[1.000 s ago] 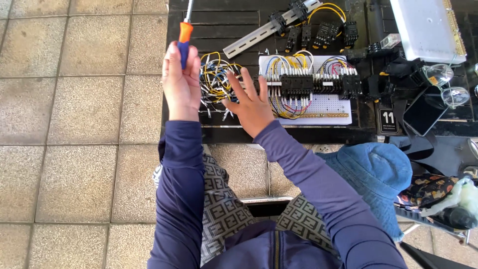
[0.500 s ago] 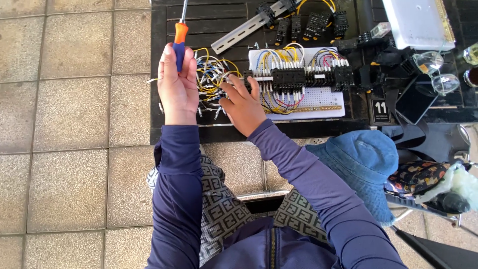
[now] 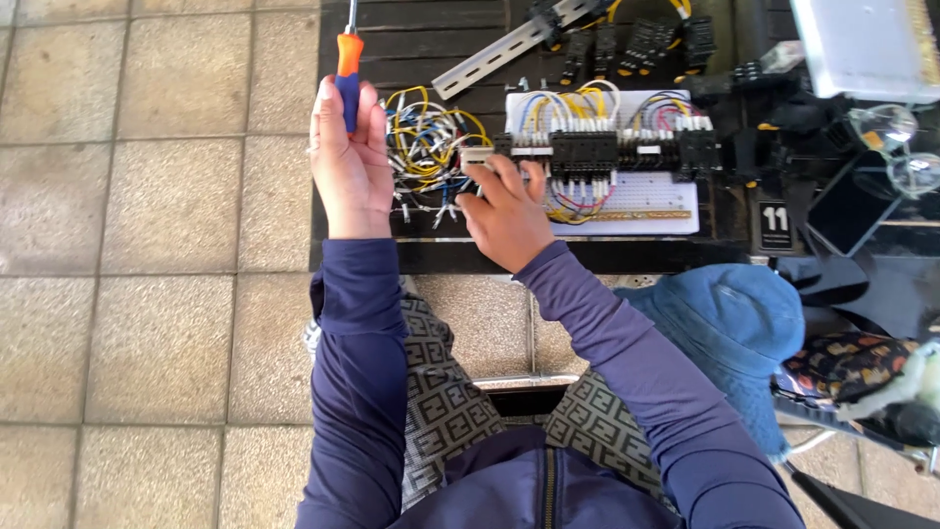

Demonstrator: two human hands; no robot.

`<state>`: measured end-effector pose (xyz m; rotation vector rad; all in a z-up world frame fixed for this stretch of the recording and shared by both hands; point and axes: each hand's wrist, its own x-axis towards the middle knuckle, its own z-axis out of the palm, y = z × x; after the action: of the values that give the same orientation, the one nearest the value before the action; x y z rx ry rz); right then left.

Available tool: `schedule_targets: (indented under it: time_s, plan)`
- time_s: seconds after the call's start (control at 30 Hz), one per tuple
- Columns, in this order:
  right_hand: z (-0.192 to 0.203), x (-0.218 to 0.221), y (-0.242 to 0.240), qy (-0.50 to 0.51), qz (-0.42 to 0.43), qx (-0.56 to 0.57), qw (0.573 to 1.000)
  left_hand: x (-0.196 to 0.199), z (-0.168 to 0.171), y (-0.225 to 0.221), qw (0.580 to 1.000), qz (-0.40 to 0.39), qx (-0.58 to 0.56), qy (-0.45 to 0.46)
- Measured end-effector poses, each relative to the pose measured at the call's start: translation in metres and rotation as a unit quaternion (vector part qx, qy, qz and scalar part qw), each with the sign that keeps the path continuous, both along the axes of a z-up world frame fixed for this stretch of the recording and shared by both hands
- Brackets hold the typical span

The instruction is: Connecting wires to a terminal block on a circuit board using a screwdriver.

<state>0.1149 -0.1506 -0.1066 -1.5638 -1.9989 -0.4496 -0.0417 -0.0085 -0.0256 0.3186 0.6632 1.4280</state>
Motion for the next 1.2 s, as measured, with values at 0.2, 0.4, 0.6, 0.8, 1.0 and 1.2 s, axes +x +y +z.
schedule_targets:
  time_s: [0.2, 0.4, 0.6, 0.8, 1.0, 1.2]
  plan:
    - [0.028, -0.017, 0.023, 0.006, -0.043, 0.025, 0.999, -0.008, -0.007, 0.011, 0.999, -0.003, 0.027, -0.022]
    - [0.002, -0.025, 0.060, 0.071, -0.156, -0.098, 0.980, -0.013, -0.004, 0.015, 0.999, 0.003, 0.017, -0.043]
    - [0.015, -0.021, 0.060, 0.147, -0.134, -0.010, 0.980, -0.016, -0.010, 0.018, 0.999, -0.009, 0.018, -0.038]
    - [0.045, -0.032, 0.067, 0.087, -0.127, -0.234, 0.960, -0.012, -0.009, 0.017, 1.000, -0.002, 0.003, -0.027]
    - [0.019, -0.016, 0.075, 0.218, -0.130, -0.097, 0.962, -0.008, -0.006, 0.006, 0.999, -0.026, -0.008, -0.024]
    - [0.067, 0.010, 0.046, 0.244, -0.077, -0.023, 0.966, -0.010, 0.010, -0.006, 1.000, -0.011, 0.011, 0.022]
